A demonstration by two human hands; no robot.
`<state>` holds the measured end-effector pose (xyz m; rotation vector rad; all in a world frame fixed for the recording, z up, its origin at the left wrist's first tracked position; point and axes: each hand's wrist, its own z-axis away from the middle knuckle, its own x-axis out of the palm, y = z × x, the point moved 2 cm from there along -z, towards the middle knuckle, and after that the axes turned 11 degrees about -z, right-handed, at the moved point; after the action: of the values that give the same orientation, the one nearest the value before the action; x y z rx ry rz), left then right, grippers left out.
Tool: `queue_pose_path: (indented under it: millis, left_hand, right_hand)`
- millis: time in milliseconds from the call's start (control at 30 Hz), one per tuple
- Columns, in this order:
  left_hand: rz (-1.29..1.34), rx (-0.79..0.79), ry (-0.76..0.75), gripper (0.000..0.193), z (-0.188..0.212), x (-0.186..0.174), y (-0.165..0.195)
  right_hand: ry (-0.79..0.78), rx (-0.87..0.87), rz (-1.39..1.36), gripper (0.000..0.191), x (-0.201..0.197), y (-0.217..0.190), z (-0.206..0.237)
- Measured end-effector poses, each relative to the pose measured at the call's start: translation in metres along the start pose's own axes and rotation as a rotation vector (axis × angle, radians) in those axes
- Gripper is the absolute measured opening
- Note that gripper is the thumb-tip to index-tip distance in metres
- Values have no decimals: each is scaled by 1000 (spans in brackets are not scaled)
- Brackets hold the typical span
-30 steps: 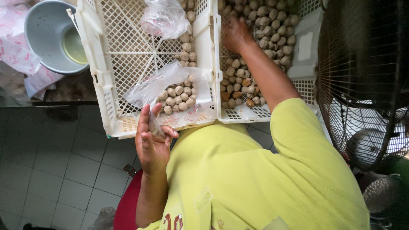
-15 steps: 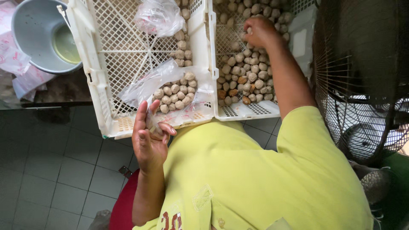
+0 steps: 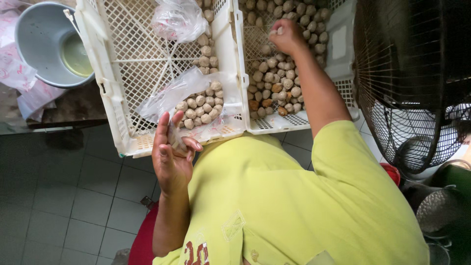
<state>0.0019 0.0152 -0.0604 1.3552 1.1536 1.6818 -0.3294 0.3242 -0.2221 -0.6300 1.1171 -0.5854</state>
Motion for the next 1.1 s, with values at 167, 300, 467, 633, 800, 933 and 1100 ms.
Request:
queue_pose_path:
  millis: [167, 300, 467, 633, 800, 933, 1100]
  left_hand:
    - [-12, -11, 26, 91, 1, -4, 2]
    - [10, -9, 10, 90, -3, 0, 1]
    - [-4, -16, 31, 92, -3, 3, 2]
    - [-8, -19, 58, 93, 0, 3, 0]
    - [-19, -10, 54, 93, -3, 5, -2]
    - [-57, -1, 22, 94, -5, 8, 0]
    - [-111, 19, -12, 98, -5, 5, 3]
  right_hand:
    - [-486, -3, -1864, 34, -15, 4, 37]
    - [-636, -38, -2045, 47, -10, -13, 59]
    - [-571, 5, -2048, 31, -1, -12, 57]
    - [-31, 24, -1166, 20, 0, -8, 3]
    - [278, -505, 178, 29, 15, -46, -31]
    - [271, -365, 499, 25, 40, -55, -41]
    - [242, -293, 11, 24, 28, -43, -33]
